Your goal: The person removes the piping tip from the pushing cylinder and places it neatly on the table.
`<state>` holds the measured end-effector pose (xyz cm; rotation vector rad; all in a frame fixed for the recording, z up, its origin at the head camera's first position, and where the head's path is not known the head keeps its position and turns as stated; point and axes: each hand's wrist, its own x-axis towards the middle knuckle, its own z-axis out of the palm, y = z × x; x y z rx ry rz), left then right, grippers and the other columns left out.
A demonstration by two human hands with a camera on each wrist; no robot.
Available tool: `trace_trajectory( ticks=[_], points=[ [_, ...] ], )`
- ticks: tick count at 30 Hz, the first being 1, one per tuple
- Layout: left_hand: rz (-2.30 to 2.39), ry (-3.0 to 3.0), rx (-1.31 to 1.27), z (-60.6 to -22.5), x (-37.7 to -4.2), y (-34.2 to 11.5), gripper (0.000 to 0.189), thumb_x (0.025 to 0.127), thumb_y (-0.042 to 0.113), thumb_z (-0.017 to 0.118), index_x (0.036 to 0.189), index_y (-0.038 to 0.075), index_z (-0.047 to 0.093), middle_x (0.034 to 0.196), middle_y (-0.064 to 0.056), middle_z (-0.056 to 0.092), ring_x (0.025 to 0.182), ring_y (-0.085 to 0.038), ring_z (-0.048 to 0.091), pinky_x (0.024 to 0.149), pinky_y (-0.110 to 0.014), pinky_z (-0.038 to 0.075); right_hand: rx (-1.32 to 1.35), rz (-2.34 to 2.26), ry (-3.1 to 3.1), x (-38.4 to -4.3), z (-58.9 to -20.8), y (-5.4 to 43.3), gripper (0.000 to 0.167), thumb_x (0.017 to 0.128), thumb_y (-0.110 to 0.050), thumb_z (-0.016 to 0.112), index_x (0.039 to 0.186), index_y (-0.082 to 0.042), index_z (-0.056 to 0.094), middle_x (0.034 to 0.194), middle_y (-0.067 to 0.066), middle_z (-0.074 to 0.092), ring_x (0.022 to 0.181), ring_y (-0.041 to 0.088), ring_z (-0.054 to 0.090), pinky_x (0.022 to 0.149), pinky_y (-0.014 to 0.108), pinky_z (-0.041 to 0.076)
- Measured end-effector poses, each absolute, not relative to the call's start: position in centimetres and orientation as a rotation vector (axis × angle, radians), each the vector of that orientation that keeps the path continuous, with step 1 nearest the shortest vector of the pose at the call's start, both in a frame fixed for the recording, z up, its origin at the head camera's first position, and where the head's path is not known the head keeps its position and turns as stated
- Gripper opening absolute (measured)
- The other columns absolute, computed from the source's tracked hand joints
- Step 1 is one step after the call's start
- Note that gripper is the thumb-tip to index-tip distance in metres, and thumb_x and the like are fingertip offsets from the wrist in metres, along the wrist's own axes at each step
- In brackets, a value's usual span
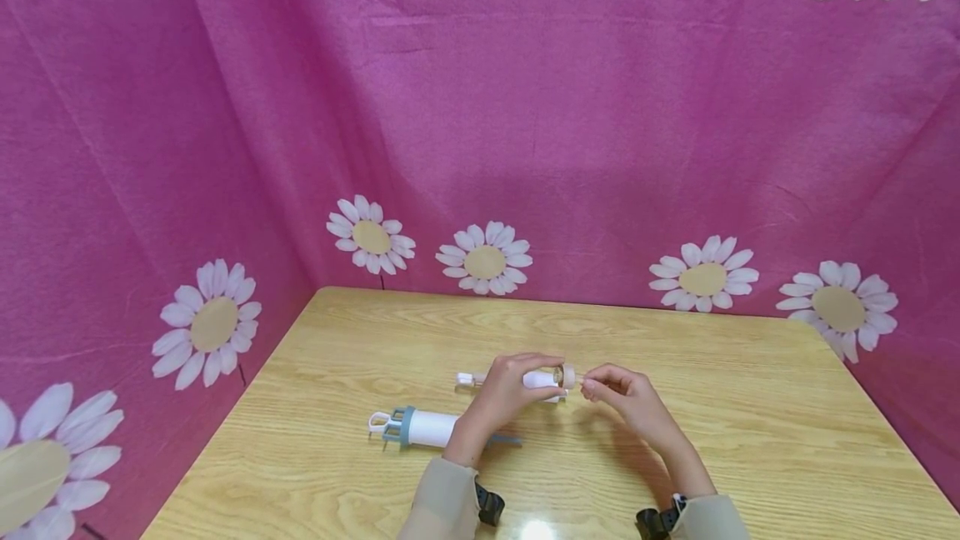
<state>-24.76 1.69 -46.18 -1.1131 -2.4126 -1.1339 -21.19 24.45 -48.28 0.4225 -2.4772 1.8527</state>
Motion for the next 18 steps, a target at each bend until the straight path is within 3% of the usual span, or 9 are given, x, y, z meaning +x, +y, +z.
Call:
trace_trajectory(
  ticks=[5, 12, 18],
  points=[
    [-1.140, -2.415, -1.118, -46.47, -24.69, 1.64, 0.041, 0.082, 0.025, 0.078, 0.120, 0.013, 0.071, 0.114, -0.002, 0.074, 0.106, -0.014, 0.070, 0.094, -0.022, 0.055, 0.455, 1.834, -2.494, -21.10, -48.09, 24.35, 0.025, 0.097, -0.020, 0.061, 0.106, 0.003, 0.065, 0.097, 0.010, 0.070, 0.087, 0.003, 0.065, 0.083, 0.026, 0.057],
    [-1.158, -2.381, -1.148, -46.53, -24.71, 1.45, 0.042, 0.081, 0.026, 0.078, 0.118, 0.009, 0.071, 0.114, -0.004, 0.074, 0.110, -0.021, 0.069, 0.097, -0.031, 0.055, 0.461, 1.804, -2.528, -21.13, -47.83, 24.23, 0.023, 0.096, -0.020, 0.062, 0.105, 0.001, 0.066, 0.095, -0.002, 0.068, 0.085, 0.002, 0.062, 0.078, 0.026, 0.056],
    [-1.142, -2.341, -1.155, -46.55, -24.78, 1.34, 0.041, 0.081, 0.026, 0.077, 0.118, 0.009, 0.071, 0.115, -0.005, 0.073, 0.113, -0.024, 0.068, 0.099, -0.032, 0.054, 0.436, 1.788, -2.530, -21.01, -47.74, 24.02, 0.024, 0.097, -0.022, 0.061, 0.107, -0.001, 0.066, 0.099, 0.002, 0.069, 0.087, 0.002, 0.063, 0.080, 0.027, 0.056]
  ],
)
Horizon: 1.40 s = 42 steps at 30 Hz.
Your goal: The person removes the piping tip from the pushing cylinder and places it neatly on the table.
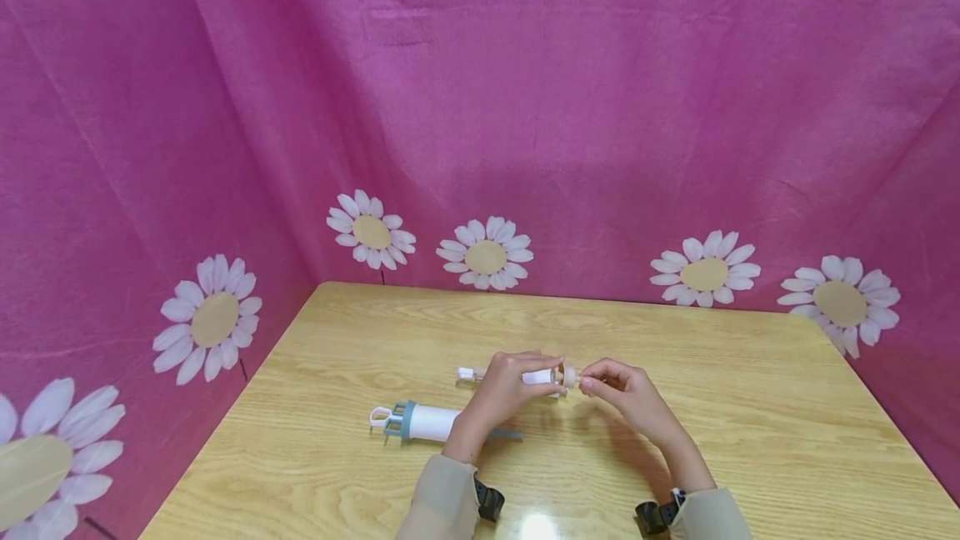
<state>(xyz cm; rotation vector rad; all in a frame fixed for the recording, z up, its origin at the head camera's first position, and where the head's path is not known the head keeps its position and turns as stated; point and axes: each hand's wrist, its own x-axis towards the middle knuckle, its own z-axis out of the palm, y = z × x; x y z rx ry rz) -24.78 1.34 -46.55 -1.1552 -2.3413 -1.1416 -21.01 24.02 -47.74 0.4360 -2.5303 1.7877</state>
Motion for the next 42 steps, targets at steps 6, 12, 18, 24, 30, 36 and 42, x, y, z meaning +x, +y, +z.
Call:
trace_trajectory(
  ticks=[6, 12, 18, 24, 30, 36, 42],
  points=[
    [-1.157, -2.289, -1.135, -46.5, -24.8, 1.4, 0.040, 0.080, 0.023, 0.078, 0.117, 0.007, 0.072, 0.113, -0.008, 0.073, 0.111, -0.027, 0.069, 0.097, -0.035, 0.055, 0.352, 1.716, -2.486, -21.0, -47.6, 23.1, 0.028, 0.100, -0.022, 0.057, 0.119, -0.003, 0.064, 0.115, 0.012, 0.067, 0.098, -0.005, 0.060, 0.087, 0.018, 0.051],
    [-1.140, -2.287, -1.112, -46.4, -24.8, 1.7, 0.040, 0.080, 0.024, 0.079, 0.117, 0.009, 0.072, 0.112, -0.008, 0.073, 0.110, -0.028, 0.069, 0.097, -0.035, 0.055, 0.348, 1.776, -2.453, -21.2, -47.4, 21.9, 0.030, 0.098, -0.019, 0.060, 0.120, 0.000, 0.063, 0.116, 0.017, 0.066, 0.099, -0.004, 0.060, 0.088, 0.017, 0.050],
    [-1.145, -2.304, -1.097, -46.4, -24.7, 1.7, 0.039, 0.081, 0.023, 0.078, 0.117, 0.010, 0.072, 0.112, -0.007, 0.074, 0.109, -0.026, 0.070, 0.096, -0.034, 0.056, 0.327, 1.761, -2.463, -21.1, -47.1, 21.7, 0.029, 0.096, -0.020, 0.063, 0.118, 0.000, 0.064, 0.112, 0.015, 0.068, 0.095, -0.002, 0.061, 0.085, 0.018, 0.051],
    [-1.302, -2.332, -1.035, -46.6, -24.9, 1.4, 0.032, 0.083, 0.023, 0.077, 0.113, 0.011, 0.074, 0.110, -0.004, 0.075, 0.106, -0.018, 0.071, 0.094, -0.025, 0.055, 0.312, 1.764, -2.431, -20.9, -46.9, 22.4, 0.031, 0.094, -0.021, 0.066, 0.119, -0.002, 0.063, 0.106, 0.000, 0.068, 0.097, 0.000, 0.062, 0.088, 0.015, 0.051],
    [-1.405, -2.338, -0.982, -46.9, -25.0, 1.0, 0.025, 0.086, 0.025, 0.075, 0.107, 0.012, 0.076, 0.106, -0.002, 0.077, 0.102, -0.014, 0.072, 0.090, -0.025, 0.057, 0.358, 1.835, -2.366, -21.1, -47.2, 23.0, 0.034, 0.094, -0.019, 0.066, 0.122, 0.000, 0.062, 0.108, -0.005, 0.068, 0.100, 0.001, 0.064, 0.089, 0.014, 0.052],
    [-1.447, -2.287, -0.957, -47.3, -25.1, 0.6, 0.016, 0.087, 0.020, 0.075, 0.101, 0.013, 0.077, 0.100, -0.003, 0.078, 0.094, -0.015, 0.073, 0.084, -0.033, 0.059, 0.344, 1.819, -2.360, -21.0, -47.4, 23.4, 0.035, 0.093, -0.018, 0.067, 0.123, 0.001, 0.061, 0.109, -0.001, 0.069, 0.099, 0.001, 0.065, 0.090, 0.012, 0.052],
    [-1.469, -2.279, -0.911, -47.7, -25.2, 0.5, 0.017, 0.087, 0.021, 0.074, 0.102, 0.014, 0.077, 0.100, -0.002, 0.078, 0.093, -0.013, 0.073, 0.085, -0.025, 0.058, 0.304, 1.796, -2.393, -20.8, -47.4, 23.8, 0.036, 0.094, -0.020, 0.067, 0.125, -0.002, 0.061, 0.116, 0.016, 0.066, 0.098, -0.001, 0.065, 0.090, 0.012, 0.051]
  ],
)
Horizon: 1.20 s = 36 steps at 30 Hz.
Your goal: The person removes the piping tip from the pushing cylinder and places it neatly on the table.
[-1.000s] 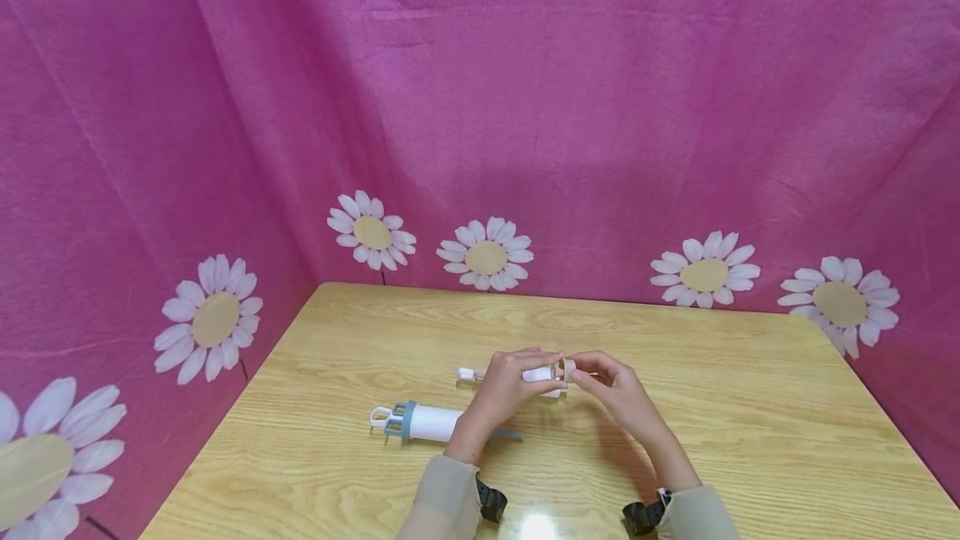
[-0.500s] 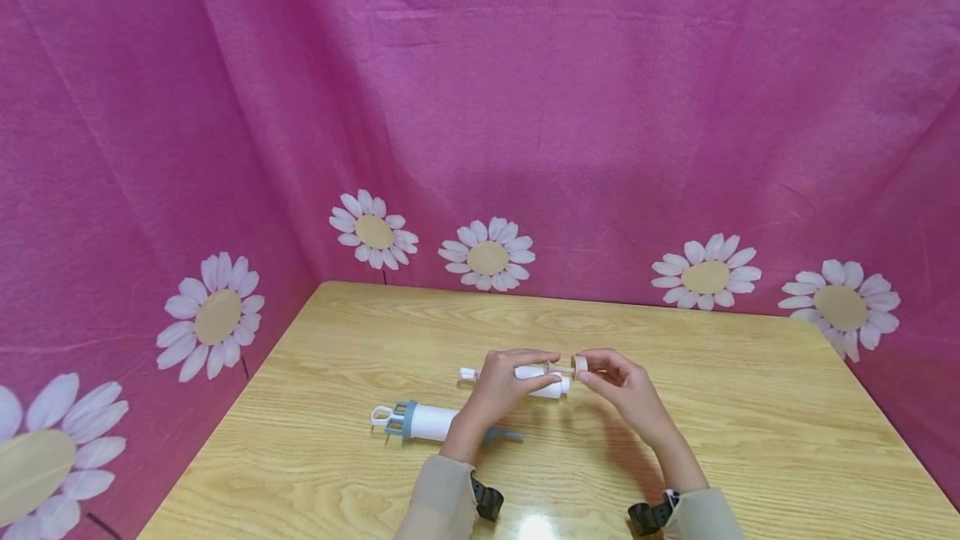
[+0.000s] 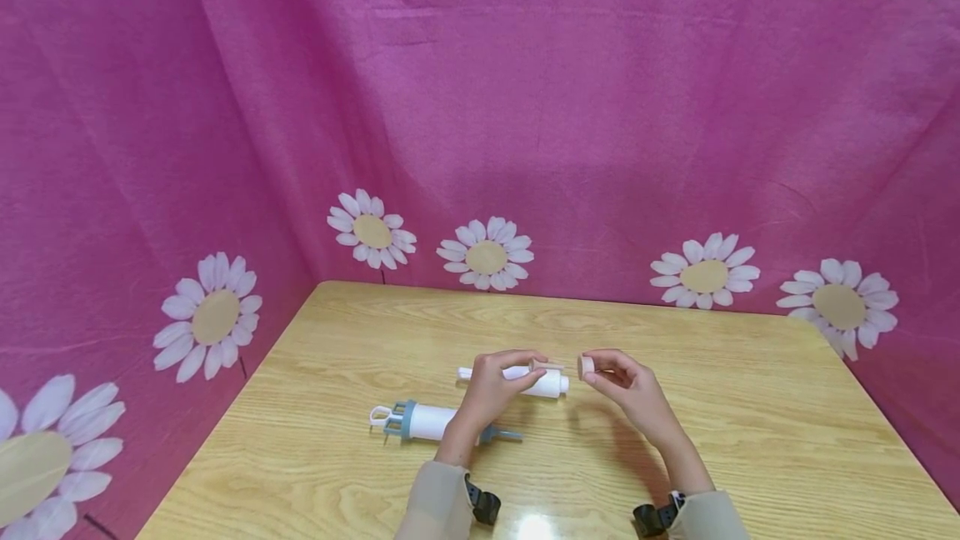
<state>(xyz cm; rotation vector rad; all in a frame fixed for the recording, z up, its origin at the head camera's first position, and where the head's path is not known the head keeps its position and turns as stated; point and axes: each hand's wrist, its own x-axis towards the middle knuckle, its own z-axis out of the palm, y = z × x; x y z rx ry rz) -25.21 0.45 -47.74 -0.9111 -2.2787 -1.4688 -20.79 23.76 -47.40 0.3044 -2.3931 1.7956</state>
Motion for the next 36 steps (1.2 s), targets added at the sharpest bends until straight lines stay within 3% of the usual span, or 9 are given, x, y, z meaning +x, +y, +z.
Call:
trace_trajectory(
  ticks=[1, 9, 15, 20, 36],
  points=[
    [-1.468, -2.275, -0.908, -47.8, -25.2, 0.5, 0.017, 0.087, 0.021, 0.074, 0.102, 0.014, 0.077, 0.100, -0.002, 0.078, 0.093, -0.013, 0.073, 0.085, -0.025, 0.058, 0.294, 1.791, -2.400, -20.7, -47.4, 23.9, 0.037, 0.094, -0.020, 0.066, 0.125, -0.002, 0.061, 0.116, 0.017, 0.066, 0.098, -0.002, 0.065, 0.090, 0.011, 0.051],
    [-1.494, -2.256, -0.882, -48.1, -25.3, 1.3, 0.017, 0.087, 0.022, 0.074, 0.102, 0.013, 0.077, 0.101, -0.002, 0.078, 0.092, -0.013, 0.072, 0.084, -0.025, 0.058, 0.233, 1.753, -2.412, -20.1, -47.6, 25.4, 0.038, 0.094, -0.024, 0.066, 0.126, -0.004, 0.061, 0.108, -0.014, 0.065, 0.101, -0.002, 0.061, 0.089, 0.011, 0.050],
    [-1.576, -2.261, -0.895, -48.3, -25.3, 2.3, 0.015, 0.088, 0.023, 0.073, 0.101, 0.016, 0.077, 0.101, -0.002, 0.077, 0.095, -0.013, 0.072, 0.085, -0.033, 0.059, 0.187, 1.714, -2.428, -19.5, -47.5, 26.8, 0.038, 0.095, -0.025, 0.065, 0.126, -0.005, 0.061, 0.110, -0.013, 0.064, 0.100, -0.001, 0.060, 0.088, 0.010, 0.050],
    [-1.569, -2.275, -0.885, -48.5, -25.2, 3.2, 0.015, 0.088, 0.024, 0.073, 0.101, 0.017, 0.077, 0.101, -0.001, 0.077, 0.098, -0.013, 0.072, 0.087, -0.027, 0.057, 0.159, 1.707, -2.431, -19.0, -47.4, 28.1, 0.038, 0.096, -0.025, 0.064, 0.128, -0.005, 0.060, 0.110, -0.011, 0.064, 0.100, -0.002, 0.061, 0.086, 0.012, 0.051],
    [-1.632, -2.245, -0.891, -48.9, -24.7, 6.4, 0.015, 0.088, 0.020, 0.073, 0.100, 0.012, 0.076, 0.101, -0.006, 0.077, 0.099, -0.018, 0.073, 0.088, -0.024, 0.057, 0.131, 1.686, -2.396, -18.2, -47.8, 31.2, 0.036, 0.099, -0.015, 0.058, 0.130, 0.003, 0.055, 0.104, -0.024, 0.061, 0.096, -0.009, 0.058, 0.083, 0.009, 0.050]
  ],
)
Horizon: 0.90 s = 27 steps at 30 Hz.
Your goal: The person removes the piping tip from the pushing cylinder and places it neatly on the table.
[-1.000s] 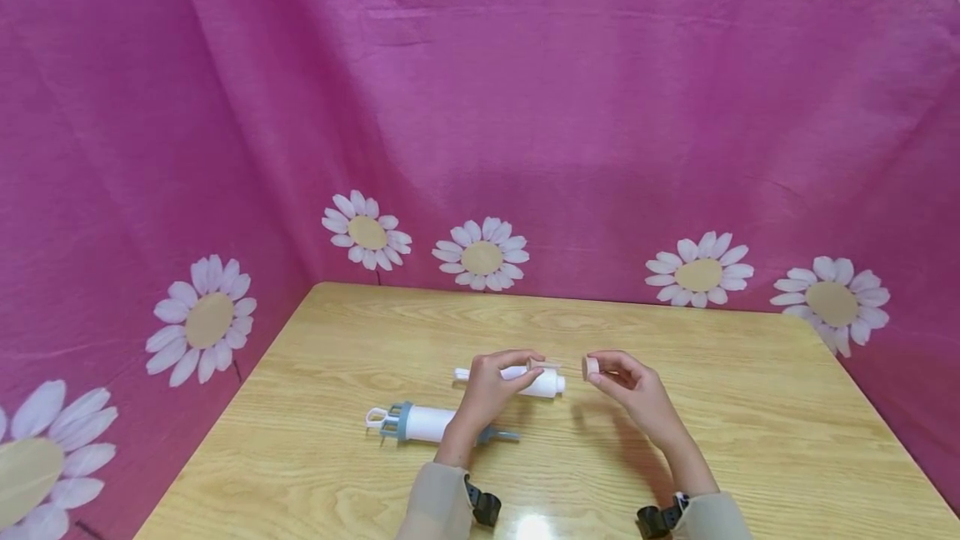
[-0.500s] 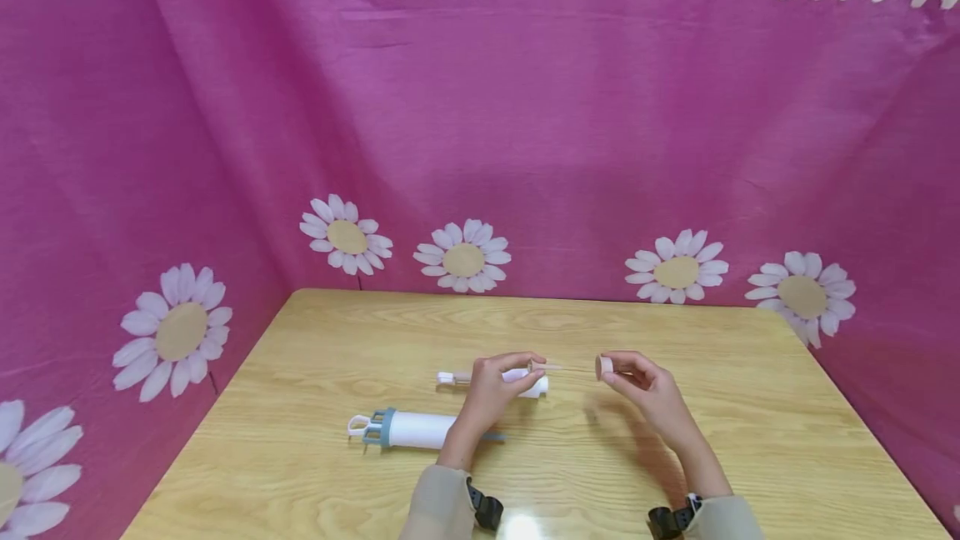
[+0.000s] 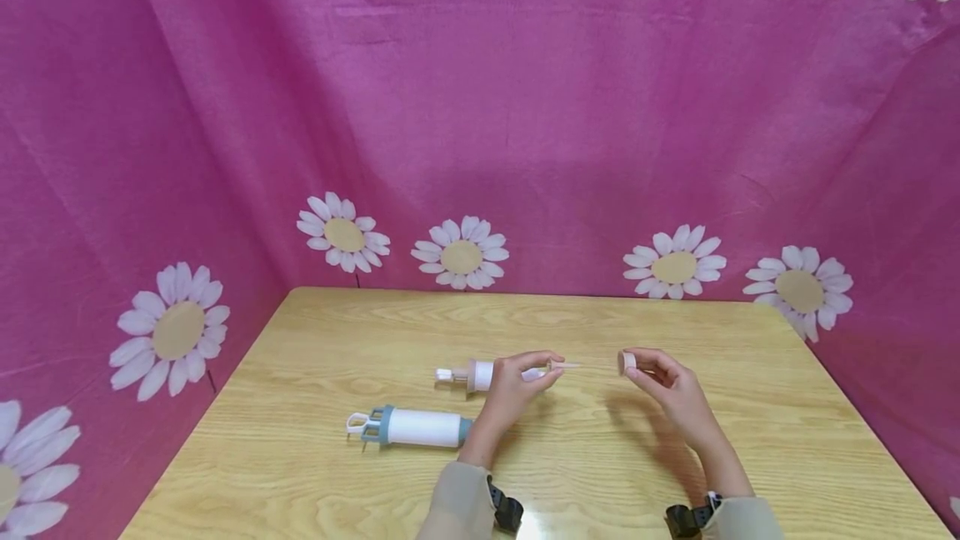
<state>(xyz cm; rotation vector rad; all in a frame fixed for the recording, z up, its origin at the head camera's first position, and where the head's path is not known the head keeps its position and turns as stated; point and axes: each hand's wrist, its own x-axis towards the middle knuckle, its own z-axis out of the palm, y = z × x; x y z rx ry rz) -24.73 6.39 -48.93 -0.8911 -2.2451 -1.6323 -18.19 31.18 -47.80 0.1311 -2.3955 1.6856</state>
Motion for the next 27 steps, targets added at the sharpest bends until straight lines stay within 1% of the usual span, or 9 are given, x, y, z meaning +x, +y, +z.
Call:
trace_trajectory(
  ticks=[8, 15, 19, 27],
  points=[
    [-1.610, -2.214, -0.939, -49.4, -24.7, 8.1, 0.015, 0.088, 0.020, 0.073, 0.100, 0.012, 0.076, 0.100, -0.006, 0.077, 0.099, -0.016, 0.073, 0.088, -0.022, 0.057, 0.089, 1.693, -2.378, -17.4, -47.6, 32.8, 0.039, 0.099, -0.016, 0.058, 0.132, 0.005, 0.052, 0.105, -0.024, 0.061, 0.095, -0.011, 0.058, 0.082, 0.008, 0.050],
    [-1.610, -2.231, -0.942, -49.7, -24.5, 9.7, 0.015, 0.089, 0.022, 0.073, 0.100, 0.012, 0.076, 0.099, -0.004, 0.078, 0.099, -0.016, 0.073, 0.089, -0.022, 0.056, 0.087, 1.705, -2.356, -16.8, -48.0, 34.6, 0.038, 0.100, -0.015, 0.056, 0.133, 0.004, 0.052, 0.110, -0.026, 0.062, 0.100, -0.010, 0.060, 0.083, 0.007, 0.050],
    [-1.633, -2.242, -0.939, -50.0, -24.4, 10.5, 0.016, 0.089, 0.022, 0.073, 0.100, 0.012, 0.076, 0.098, -0.004, 0.078, 0.099, -0.016, 0.073, 0.090, -0.023, 0.056, 0.080, 1.711, -2.331, -16.5, -48.1, 35.3, 0.038, 0.099, -0.014, 0.057, 0.131, 0.006, 0.052, 0.107, -0.025, 0.064, 0.098, -0.010, 0.061, 0.083, 0.007, 0.050],
    [-1.626, -2.257, -0.937, -50.4, -24.2, 11.3, 0.016, 0.090, 0.026, 0.071, 0.101, 0.015, 0.076, 0.100, -0.002, 0.078, 0.098, -0.008, 0.072, 0.089, -0.020, 0.055, 0.045, 1.703, -2.318, -16.1, -48.4, 36.2, 0.036, 0.098, -0.009, 0.057, 0.130, 0.007, 0.053, 0.107, -0.026, 0.065, 0.099, -0.013, 0.059, 0.083, 0.006, 0.050]
  ],
)
